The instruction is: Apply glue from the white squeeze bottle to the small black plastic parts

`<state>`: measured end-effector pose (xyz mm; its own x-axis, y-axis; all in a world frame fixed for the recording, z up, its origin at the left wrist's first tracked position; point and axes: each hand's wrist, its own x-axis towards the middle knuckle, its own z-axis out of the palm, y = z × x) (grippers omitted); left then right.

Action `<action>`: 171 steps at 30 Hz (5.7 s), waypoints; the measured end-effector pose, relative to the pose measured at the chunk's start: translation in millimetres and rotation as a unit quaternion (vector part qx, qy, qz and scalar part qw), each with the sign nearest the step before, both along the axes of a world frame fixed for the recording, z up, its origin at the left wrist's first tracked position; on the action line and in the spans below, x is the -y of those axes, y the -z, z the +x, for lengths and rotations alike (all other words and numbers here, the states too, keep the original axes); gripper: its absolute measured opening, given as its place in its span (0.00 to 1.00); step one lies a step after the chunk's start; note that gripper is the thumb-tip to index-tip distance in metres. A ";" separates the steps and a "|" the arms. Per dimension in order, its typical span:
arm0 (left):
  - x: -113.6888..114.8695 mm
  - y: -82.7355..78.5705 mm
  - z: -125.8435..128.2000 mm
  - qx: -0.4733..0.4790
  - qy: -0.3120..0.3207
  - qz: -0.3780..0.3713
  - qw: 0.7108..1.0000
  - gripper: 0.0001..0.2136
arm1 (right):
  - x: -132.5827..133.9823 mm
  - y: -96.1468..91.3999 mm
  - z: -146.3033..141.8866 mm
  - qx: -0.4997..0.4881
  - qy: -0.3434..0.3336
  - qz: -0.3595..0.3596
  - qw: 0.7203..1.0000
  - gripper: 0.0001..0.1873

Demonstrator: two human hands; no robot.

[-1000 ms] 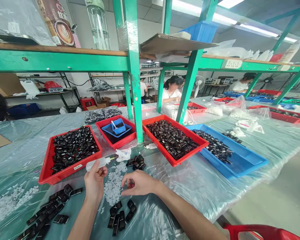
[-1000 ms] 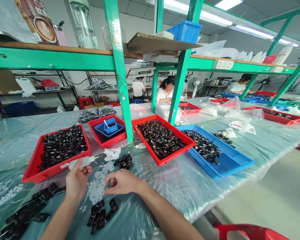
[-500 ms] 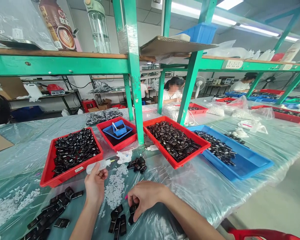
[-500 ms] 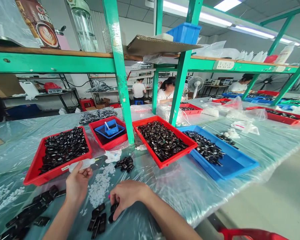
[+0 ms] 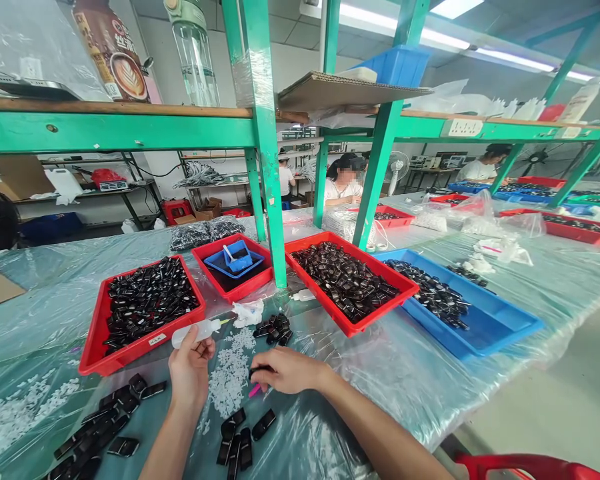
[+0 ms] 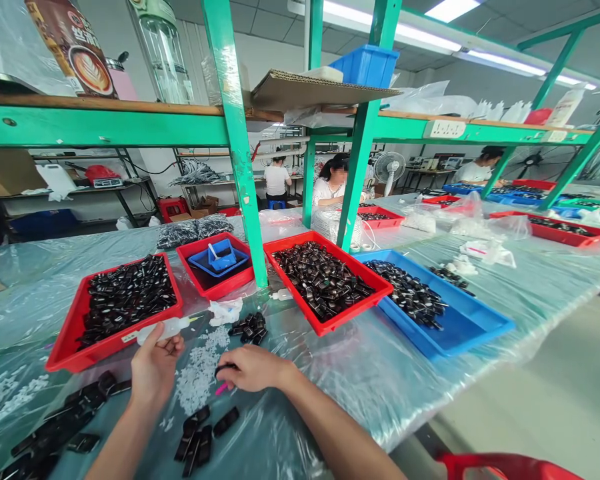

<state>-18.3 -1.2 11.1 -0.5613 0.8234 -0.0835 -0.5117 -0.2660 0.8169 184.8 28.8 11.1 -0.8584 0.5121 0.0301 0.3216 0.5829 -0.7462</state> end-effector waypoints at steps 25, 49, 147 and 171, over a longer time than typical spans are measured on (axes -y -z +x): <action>-1.5 2.4 5.8 -0.030 -0.004 -0.010 1.000 0.17 | 6.6 23.3 -30.2 0.021 0.139 0.171 0.975 0.13; -2.1 5.3 8.6 -0.031 0.009 -0.013 0.999 0.17 | -10.2 26.0 -24.3 -0.202 0.235 -0.027 0.950 0.11; -3.7 6.9 13.1 -0.059 0.009 0.003 0.998 0.18 | -19.4 30.1 -21.2 -0.236 0.240 -0.017 0.942 0.16; -2.3 8.8 9.9 -0.116 0.017 -0.009 0.993 0.17 | -16.8 26.4 -20.4 -0.243 0.251 -0.035 0.936 0.14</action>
<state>-8.4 1.0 2.3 -0.5393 0.8416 0.0299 -0.3173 -0.2359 0.9185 164.4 45.6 -15.3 -0.4020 0.8631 0.3057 0.1543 0.3929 -0.9065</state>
